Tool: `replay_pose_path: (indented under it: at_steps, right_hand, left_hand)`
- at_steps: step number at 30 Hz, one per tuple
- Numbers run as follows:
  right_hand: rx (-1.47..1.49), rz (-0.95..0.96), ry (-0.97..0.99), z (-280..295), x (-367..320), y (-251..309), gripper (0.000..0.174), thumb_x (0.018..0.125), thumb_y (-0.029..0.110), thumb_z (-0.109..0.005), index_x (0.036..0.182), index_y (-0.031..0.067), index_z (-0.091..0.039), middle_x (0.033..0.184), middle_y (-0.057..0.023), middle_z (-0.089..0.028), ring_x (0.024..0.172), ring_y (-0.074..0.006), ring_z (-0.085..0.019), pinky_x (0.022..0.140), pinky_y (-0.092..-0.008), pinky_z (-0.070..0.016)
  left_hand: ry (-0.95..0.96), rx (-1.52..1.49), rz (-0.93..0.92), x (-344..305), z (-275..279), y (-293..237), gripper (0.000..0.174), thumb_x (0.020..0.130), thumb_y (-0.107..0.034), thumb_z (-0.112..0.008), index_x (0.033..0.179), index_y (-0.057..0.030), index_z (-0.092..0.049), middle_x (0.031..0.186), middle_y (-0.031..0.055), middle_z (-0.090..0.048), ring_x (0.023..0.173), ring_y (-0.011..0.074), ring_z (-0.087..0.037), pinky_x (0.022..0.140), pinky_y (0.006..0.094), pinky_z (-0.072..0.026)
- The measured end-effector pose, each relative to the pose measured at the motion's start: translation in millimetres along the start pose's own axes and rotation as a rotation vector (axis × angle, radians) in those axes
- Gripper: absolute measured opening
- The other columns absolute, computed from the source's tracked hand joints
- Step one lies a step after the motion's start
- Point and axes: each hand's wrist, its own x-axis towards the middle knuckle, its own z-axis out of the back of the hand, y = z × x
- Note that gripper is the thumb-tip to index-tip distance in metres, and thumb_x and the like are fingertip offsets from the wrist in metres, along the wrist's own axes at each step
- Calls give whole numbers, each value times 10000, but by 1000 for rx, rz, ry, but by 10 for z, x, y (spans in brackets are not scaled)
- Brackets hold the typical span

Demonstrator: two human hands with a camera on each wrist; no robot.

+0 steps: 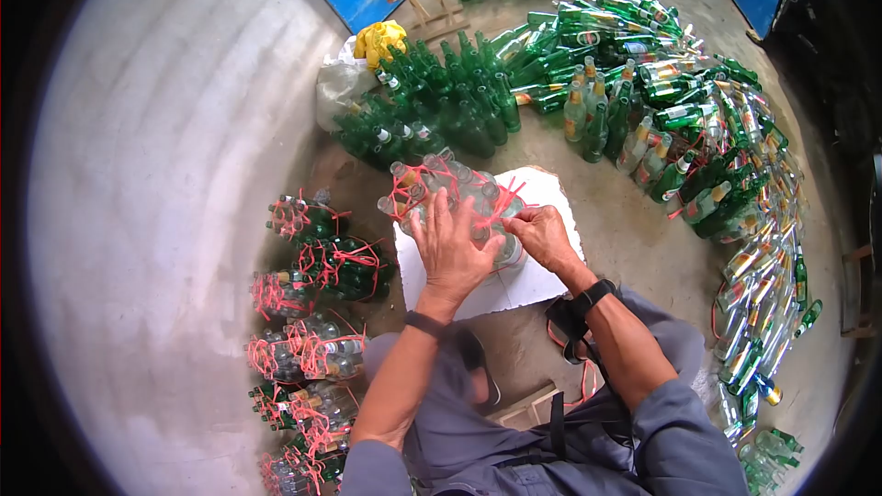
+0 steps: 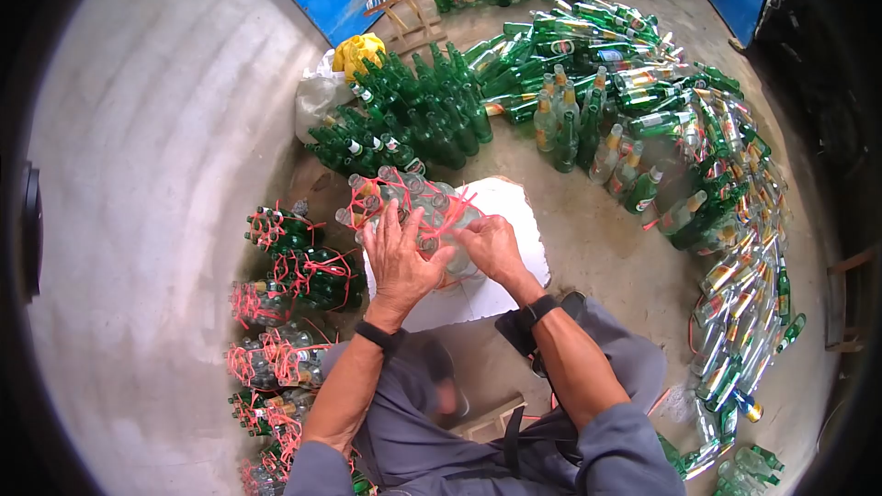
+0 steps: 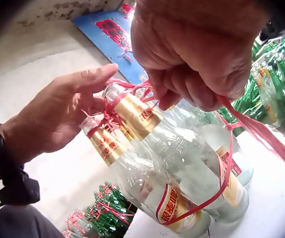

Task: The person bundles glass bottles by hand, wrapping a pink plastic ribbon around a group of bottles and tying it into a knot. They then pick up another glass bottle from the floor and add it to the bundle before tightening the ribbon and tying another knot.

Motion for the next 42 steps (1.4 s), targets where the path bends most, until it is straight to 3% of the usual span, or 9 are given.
replay_pose_path:
  at_steps: [2,10,13,16,19,29,35,38,42]
  right_hand:
    - [-24,121,-72,31,-2,-9,278,852,226,-720,808,-48,-729,568,-64,-592,565,-88,-517,534,-317,-448]
    - [-59,167,-63,185,102,46,264,856,231,-715,848,-32,-734,562,-126,-584,554,-97,-529,528,-343,-458]
    - [-190,204,-15,310,148,169,230,863,227,-710,851,0,-740,583,-179,-577,516,-186,-573,523,-379,-461]
    - [-495,523,-68,435,122,383,202,839,202,-715,746,26,-684,681,-203,-618,643,-410,-594,554,-441,-482]
    - [-681,764,6,502,182,464,173,824,160,-695,715,36,-642,665,-175,-620,632,-386,-607,545,-457,-467]
    - [-880,1037,275,311,660,1177,123,723,114,-669,649,60,-587,619,-122,-575,606,-364,-589,524,-447,-436]
    - [-869,857,406,187,1027,1172,129,708,139,-686,636,53,-623,614,-141,-592,611,-356,-590,532,-434,-440]
    - [-642,443,588,218,1114,1228,163,668,158,-718,757,21,-726,639,-147,-636,551,-233,-583,555,-364,-470]
    - [-503,324,468,304,1257,785,279,738,238,-772,758,-31,-706,573,-96,-575,558,-138,-533,547,-353,-452]
  left_hand:
    - [12,6,21,0,-34,-20,783,708,-433,-800,1344,-51,-550,1448,268,-432,1299,408,-472,1145,584,-205]
    - [17,-5,79,-2,-68,-39,658,701,-366,-796,1282,-107,-629,1459,222,-436,1234,385,-518,1041,517,-366]
    - [15,-22,94,-6,-60,-43,612,707,-354,-782,1253,-111,-648,1457,215,-436,1229,386,-522,1036,515,-370]
    - [-14,-32,117,2,-63,-51,606,694,-371,-754,1226,-89,-680,1452,213,-457,1235,375,-530,1028,491,-387]
    - [-13,-28,122,-3,-61,-38,594,702,-365,-736,1225,-90,-680,1443,219,-466,1235,375,-534,1013,495,-398]
    - [-119,-114,86,-11,-84,20,568,695,-313,-756,1201,-89,-632,1427,215,-480,1151,394,-585,984,533,-409]
    - [-87,-126,97,7,-53,1,598,690,-249,-774,1239,-100,-589,1415,233,-463,1203,391,-549,991,540,-400]
    - [-107,-91,96,13,-62,10,615,707,-304,-752,1256,-78,-593,1419,211,-479,1148,379,-584,997,509,-409]
    - [-88,-131,121,8,-35,-7,695,694,-306,-762,1316,-65,-566,1433,209,-471,1187,367,-568,1021,491,-393]
